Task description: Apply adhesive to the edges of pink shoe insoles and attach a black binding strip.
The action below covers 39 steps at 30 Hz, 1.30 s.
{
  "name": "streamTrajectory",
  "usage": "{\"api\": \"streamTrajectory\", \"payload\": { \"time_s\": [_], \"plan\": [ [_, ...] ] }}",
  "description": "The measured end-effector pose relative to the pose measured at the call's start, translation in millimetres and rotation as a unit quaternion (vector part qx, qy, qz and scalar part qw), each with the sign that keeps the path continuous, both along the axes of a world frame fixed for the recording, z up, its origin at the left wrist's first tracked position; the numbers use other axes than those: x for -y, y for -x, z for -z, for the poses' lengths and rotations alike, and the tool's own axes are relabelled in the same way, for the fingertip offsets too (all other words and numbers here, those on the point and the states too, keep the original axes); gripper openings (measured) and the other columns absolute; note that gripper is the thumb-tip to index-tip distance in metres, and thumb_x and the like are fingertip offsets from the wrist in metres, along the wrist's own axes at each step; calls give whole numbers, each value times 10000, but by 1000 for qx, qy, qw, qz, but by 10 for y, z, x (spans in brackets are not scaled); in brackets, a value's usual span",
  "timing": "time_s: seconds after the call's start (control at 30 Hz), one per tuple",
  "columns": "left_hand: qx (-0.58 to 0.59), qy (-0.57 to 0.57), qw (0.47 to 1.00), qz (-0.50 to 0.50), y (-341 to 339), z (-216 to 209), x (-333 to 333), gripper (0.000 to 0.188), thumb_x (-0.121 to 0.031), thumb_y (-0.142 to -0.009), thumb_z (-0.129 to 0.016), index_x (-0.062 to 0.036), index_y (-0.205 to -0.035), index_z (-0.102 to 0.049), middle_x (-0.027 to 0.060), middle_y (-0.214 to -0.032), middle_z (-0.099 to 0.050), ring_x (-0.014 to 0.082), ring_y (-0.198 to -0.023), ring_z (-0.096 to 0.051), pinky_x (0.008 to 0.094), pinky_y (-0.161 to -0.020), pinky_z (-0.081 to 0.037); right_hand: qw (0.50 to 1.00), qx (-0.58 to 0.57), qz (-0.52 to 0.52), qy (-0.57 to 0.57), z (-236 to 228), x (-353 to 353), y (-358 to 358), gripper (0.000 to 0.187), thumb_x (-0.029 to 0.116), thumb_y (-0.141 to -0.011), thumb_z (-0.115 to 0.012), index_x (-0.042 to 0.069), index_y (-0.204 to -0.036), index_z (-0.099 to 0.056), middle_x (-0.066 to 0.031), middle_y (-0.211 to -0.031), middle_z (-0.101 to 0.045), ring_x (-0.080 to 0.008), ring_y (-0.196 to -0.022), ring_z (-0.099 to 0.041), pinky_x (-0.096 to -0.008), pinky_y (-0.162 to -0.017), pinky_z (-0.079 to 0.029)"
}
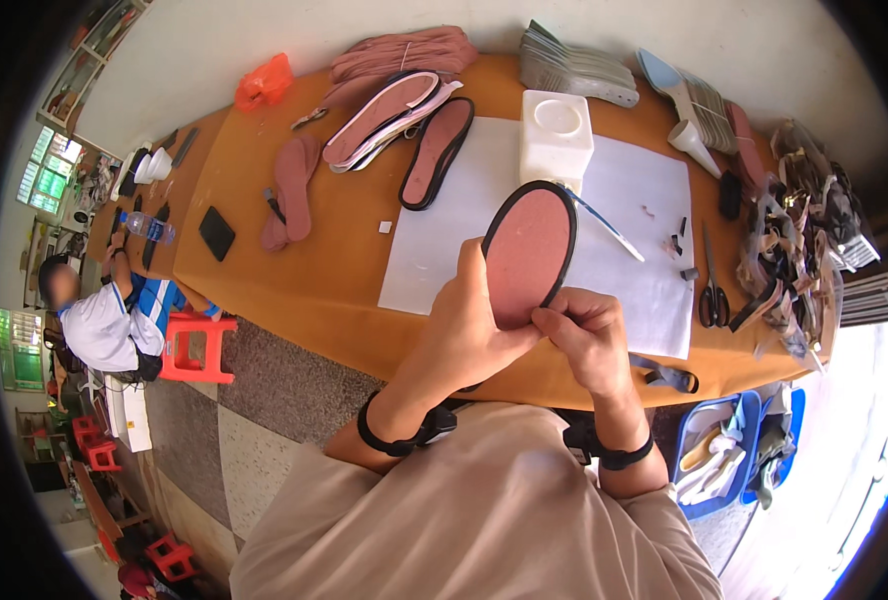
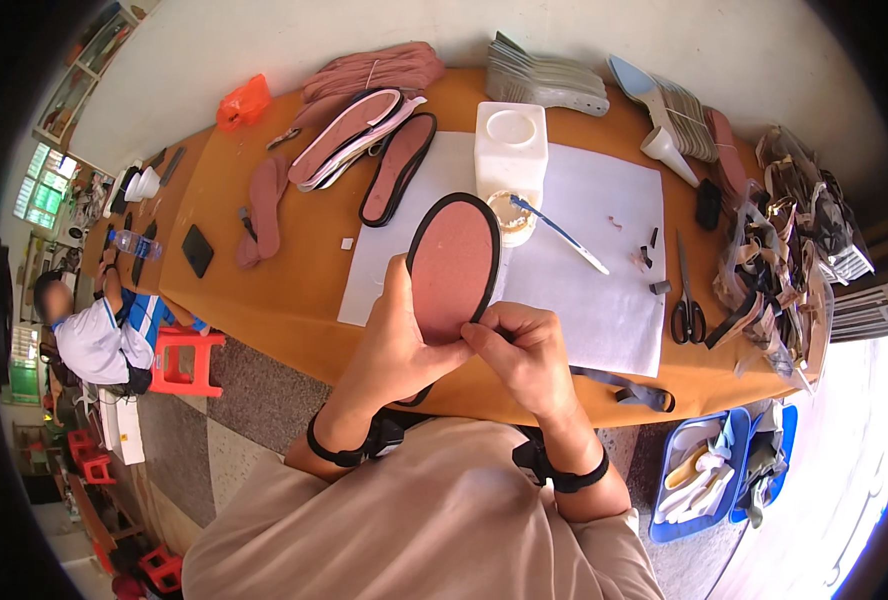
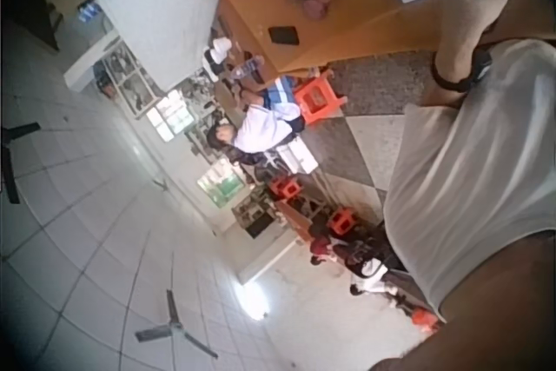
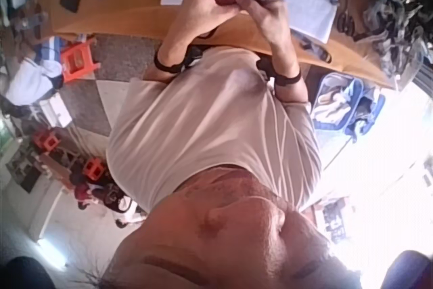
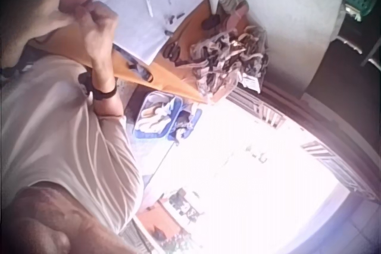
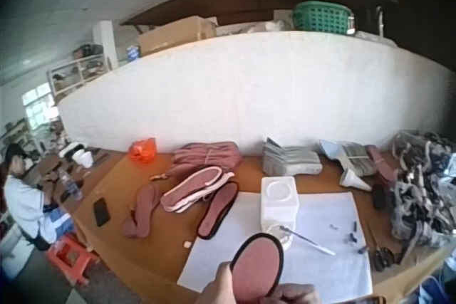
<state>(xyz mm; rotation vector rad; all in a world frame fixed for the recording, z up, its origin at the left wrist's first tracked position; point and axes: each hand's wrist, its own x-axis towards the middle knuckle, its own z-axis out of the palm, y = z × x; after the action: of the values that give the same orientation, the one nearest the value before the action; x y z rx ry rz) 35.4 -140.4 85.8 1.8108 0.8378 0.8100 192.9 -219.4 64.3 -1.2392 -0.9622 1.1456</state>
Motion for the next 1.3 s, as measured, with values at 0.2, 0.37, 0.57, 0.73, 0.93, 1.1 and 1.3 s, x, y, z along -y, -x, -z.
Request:
{"api": "streamTrajectory", "payload": {
  "time_s": [0.2,0.37,0.57,0.73,0.93,1.1,1.3],
  "plan": [
    [-7,10,1000,9,18,36,-30,654,-81,-737,-822,50,-1170,-350,276,-1021,-669,406,-921,-719,435,-747,-578,1000,-19,-13,-5,-9,-1,13,153,13,-903,-667,-29,-756,-663,7,-674,-603,-45,-661,-470,-250,-570,-387],
    [17,28,999,20,-6,25,-10,612,-58,-729,-786,54,-1136,-343,276,-1004,-657,402,-910,-713,431,-754,-572,998,-19,-3,-54,-54,20,41,138,5,-912,-613,-63,-804,-664,-62,-738,-645,-101,-687,-524,-288,-615,-426],
    [-16,62,998,19,-53,-36,23,622,50,-686,-748,-6,-1155,-343,152,-1048,-599,208,-964,-626,383,-808,-537,997,17,27,-65,-81,44,19,182,34,-928,-547,-86,-844,-654,-121,-773,-650,-159,-707,-558,-321,-651,-449],
    [-59,70,995,38,-53,-43,18,645,30,-690,-768,-1,-1176,-345,175,-1064,-621,223,-969,-645,380,-823,-539,997,-5,47,-65,-26,66,-12,217,61,-942,-520,-90,-827,-624,-83,-721,-579,-140,-681,-484,-312,-629,-411],
    [-60,74,995,37,-49,-7,82,675,7,-698,-788,11,-1203,-341,194,-1095,-632,247,-991,-659,385,-834,-543,996,-51,68,-35,13,55,-101,276,90,-984,-499,-52,-754,-558,-26,-680,-514,-101,-670,-423,-292,-597,-367],
    [-59,46,997,25,-43,-1,27,676,8,-699,-788,6,-1206,-341,189,-1095,-624,254,-997,-652,387,-842,-539,998,6,33,-61,16,41,-66,282,96,-997,-507,-34,-751,-551,-19,-675,-505,-98,-663,-416,-295,-591,-373],
    [-47,69,996,26,-64,-5,79,667,11,-701,-780,9,-1204,-342,180,-1102,-612,251,-994,-640,391,-854,-533,998,-1,51,-49,42,54,-48,291,98,-1002,-517,-33,-746,-562,-15,-668,-515,-88,-648,-417,-287,-577,-374]
  ]
}}
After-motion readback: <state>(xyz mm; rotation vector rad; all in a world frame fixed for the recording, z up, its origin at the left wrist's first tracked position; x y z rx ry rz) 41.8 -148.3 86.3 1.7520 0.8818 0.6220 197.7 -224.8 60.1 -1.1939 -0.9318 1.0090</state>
